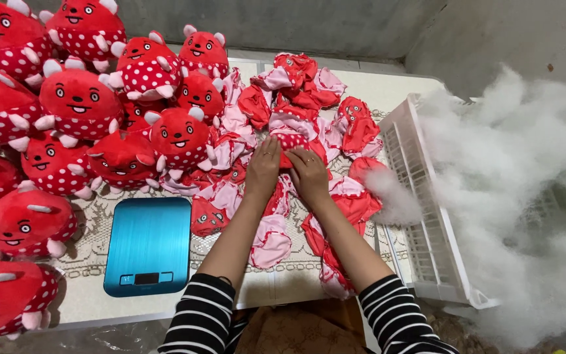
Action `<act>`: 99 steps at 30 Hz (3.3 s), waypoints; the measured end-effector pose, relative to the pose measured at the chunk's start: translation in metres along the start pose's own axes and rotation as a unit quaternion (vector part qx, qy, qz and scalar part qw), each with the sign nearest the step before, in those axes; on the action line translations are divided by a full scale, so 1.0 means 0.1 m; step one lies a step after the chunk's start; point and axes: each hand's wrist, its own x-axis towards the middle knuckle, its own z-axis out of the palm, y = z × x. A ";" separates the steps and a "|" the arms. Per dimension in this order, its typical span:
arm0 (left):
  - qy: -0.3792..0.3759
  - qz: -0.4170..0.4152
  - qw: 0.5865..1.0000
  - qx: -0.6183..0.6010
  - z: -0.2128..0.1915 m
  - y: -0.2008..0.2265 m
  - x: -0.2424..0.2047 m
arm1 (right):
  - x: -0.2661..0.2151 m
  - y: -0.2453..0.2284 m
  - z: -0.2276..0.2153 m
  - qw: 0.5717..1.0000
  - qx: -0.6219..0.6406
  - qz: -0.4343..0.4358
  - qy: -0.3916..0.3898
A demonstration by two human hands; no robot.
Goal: Stuffing plush toy skins with fiberfill stuffing on a work table
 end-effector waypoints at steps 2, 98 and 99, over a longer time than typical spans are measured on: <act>-0.010 -0.009 1.000 -0.012 -0.08 -0.04 0.04 | 0.08 -0.13 -0.17 1.000 -0.022 -0.001 -0.016; -0.182 0.008 0.975 -0.130 0.27 2.06 0.71 | -0.77 1.16 -1.27 0.969 -0.044 0.241 0.030; -0.171 0.003 0.976 -0.136 0.24 2.05 0.73 | -0.76 1.10 -1.33 0.966 0.025 0.259 0.013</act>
